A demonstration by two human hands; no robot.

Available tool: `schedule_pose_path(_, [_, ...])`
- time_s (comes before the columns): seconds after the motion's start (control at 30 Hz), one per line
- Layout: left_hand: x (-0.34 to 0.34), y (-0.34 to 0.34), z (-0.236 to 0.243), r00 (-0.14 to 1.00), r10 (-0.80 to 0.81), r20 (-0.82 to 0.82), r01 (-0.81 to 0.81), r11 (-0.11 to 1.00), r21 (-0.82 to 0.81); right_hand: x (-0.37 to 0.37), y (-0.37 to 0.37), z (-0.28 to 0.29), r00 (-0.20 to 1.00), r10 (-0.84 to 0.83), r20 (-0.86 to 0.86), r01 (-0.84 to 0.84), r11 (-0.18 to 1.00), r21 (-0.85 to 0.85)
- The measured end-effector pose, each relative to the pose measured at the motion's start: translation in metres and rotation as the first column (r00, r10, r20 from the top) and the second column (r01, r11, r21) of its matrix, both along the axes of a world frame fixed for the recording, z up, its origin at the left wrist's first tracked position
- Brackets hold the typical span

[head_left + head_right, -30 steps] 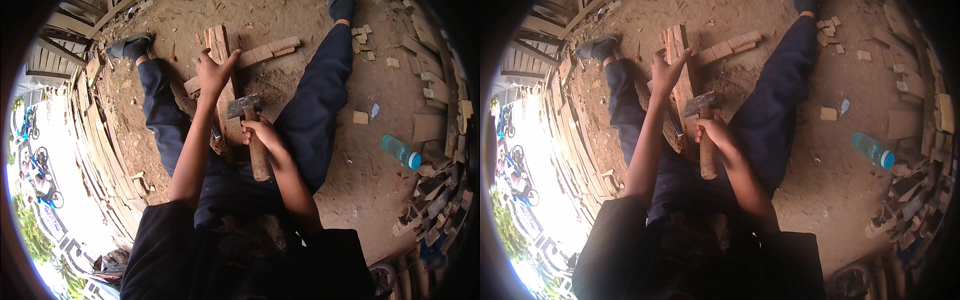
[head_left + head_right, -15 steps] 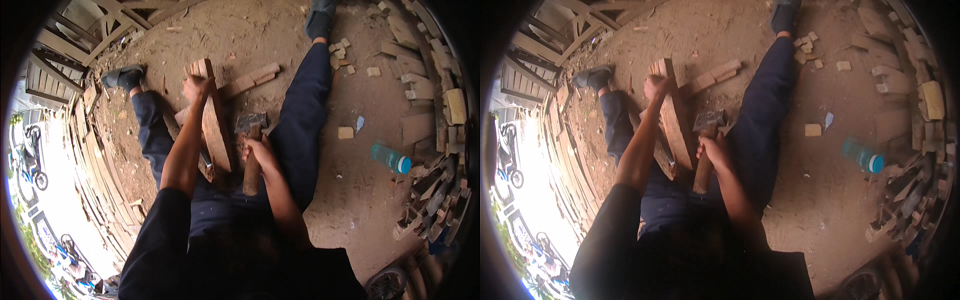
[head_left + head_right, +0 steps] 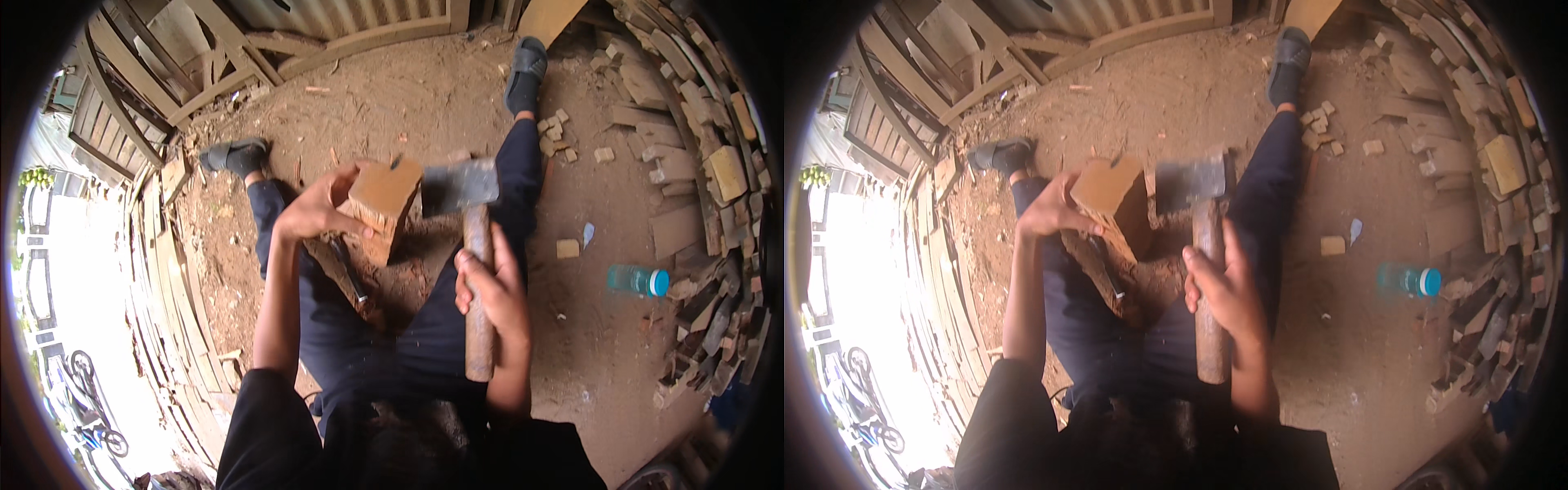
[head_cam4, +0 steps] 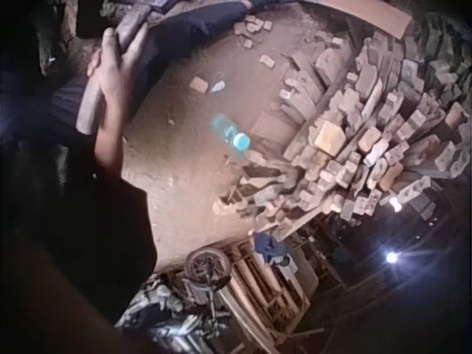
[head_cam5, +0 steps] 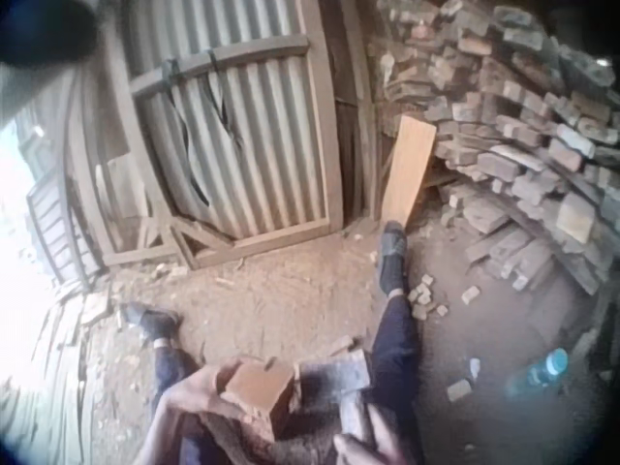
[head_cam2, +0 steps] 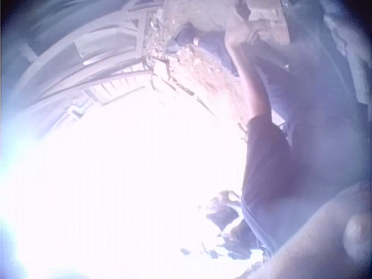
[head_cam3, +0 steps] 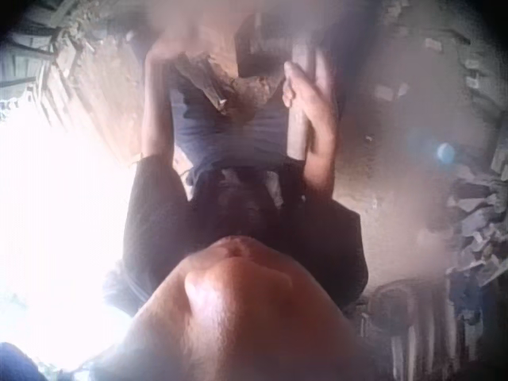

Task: The person sits on the ground and uses a chisel and hammer to carve a piece of wood. They repeatedly strike the chisel to remove wood shavings and shape the block.

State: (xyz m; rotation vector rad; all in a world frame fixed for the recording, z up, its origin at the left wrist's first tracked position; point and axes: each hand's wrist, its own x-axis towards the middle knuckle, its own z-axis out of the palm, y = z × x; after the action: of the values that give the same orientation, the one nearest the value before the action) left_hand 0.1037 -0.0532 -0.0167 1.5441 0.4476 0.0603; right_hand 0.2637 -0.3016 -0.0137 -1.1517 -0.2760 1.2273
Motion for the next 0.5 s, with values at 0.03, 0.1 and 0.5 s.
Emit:
schedule_pose_path(0.03, [-0.003,-0.002,0.001,1.000,0.018,0.025,-0.017,0.999,-0.049,-0.001,-0.003,0.011,0.993,-0.018,0.117,0.015,1.000,0.028])
schedule_pose_path(0.1, [-0.013,-0.009,0.002,0.993,0.116,0.032,-0.112,0.987,-0.114,-0.004,0.000,0.036,0.951,-0.023,0.307,0.008,0.999,0.052])
schedule_pose_path(0.5, [-0.020,-0.080,-0.024,0.589,0.667,0.457,-0.808,0.463,0.365,-0.037,0.007,0.085,0.783,0.109,0.612,-0.124,0.992,-0.019])
